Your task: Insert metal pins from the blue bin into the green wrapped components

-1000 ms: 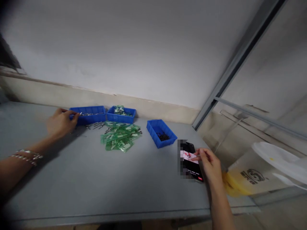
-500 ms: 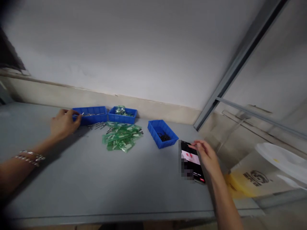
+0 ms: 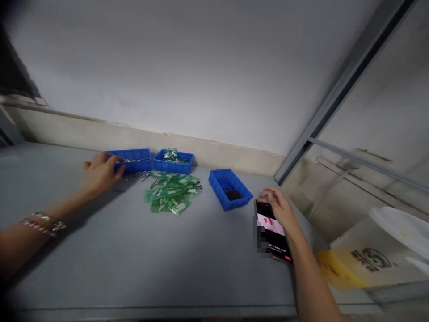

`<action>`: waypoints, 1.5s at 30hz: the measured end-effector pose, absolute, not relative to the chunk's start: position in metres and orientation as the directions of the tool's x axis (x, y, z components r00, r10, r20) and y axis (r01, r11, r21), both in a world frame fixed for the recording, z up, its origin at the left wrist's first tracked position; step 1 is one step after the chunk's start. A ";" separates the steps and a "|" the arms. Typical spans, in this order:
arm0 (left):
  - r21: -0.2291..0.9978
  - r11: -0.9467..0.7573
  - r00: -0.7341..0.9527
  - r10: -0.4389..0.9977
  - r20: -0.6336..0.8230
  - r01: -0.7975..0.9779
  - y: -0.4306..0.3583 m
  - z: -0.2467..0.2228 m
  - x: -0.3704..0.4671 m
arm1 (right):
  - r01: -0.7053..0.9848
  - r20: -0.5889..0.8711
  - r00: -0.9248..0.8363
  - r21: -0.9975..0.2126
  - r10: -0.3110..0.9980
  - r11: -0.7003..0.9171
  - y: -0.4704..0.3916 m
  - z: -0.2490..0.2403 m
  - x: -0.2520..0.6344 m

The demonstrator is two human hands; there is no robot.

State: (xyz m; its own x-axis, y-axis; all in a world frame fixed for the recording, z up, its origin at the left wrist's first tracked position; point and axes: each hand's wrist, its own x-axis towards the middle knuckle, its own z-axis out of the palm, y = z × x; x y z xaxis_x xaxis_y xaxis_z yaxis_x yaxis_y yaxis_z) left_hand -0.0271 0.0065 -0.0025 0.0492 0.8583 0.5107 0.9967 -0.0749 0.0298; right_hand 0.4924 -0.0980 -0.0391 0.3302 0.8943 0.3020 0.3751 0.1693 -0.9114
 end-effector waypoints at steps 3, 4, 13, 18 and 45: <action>-0.055 -0.194 0.198 0.875 0.442 0.979 0.007 -0.010 -0.019 | 0.371 0.288 0.347 -0.916 0.893 0.151 -0.098 -0.038 0.490; -0.074 -0.233 0.242 0.882 0.405 0.970 0.007 -0.014 -0.016 | 0.357 0.294 0.361 -0.920 0.885 0.160 -0.099 -0.038 0.490; -0.058 -0.373 0.375 0.895 0.243 0.926 0.007 -0.028 -0.006 | 0.273 0.309 0.515 -0.943 0.799 0.189 -0.116 -0.039 0.494; -0.077 -0.346 0.353 0.896 0.268 0.935 0.007 -0.027 -0.006 | 0.252 0.270 0.518 -0.955 0.811 0.157 -0.118 -0.036 0.490; -0.115 -0.399 0.415 0.867 0.276 0.910 0.001 -0.021 0.001 | 0.317 0.344 0.678 -0.934 0.649 0.165 -0.201 -0.044 0.467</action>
State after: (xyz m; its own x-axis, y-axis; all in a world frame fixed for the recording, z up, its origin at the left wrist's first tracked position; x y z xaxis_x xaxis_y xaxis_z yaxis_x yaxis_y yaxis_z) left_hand 0.0007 0.0011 -0.0215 0.4147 0.8672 0.2757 0.9099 -0.3986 -0.1149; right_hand 0.4673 -0.2008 -0.0444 0.6782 0.6493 0.3443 0.3165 0.1647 -0.9342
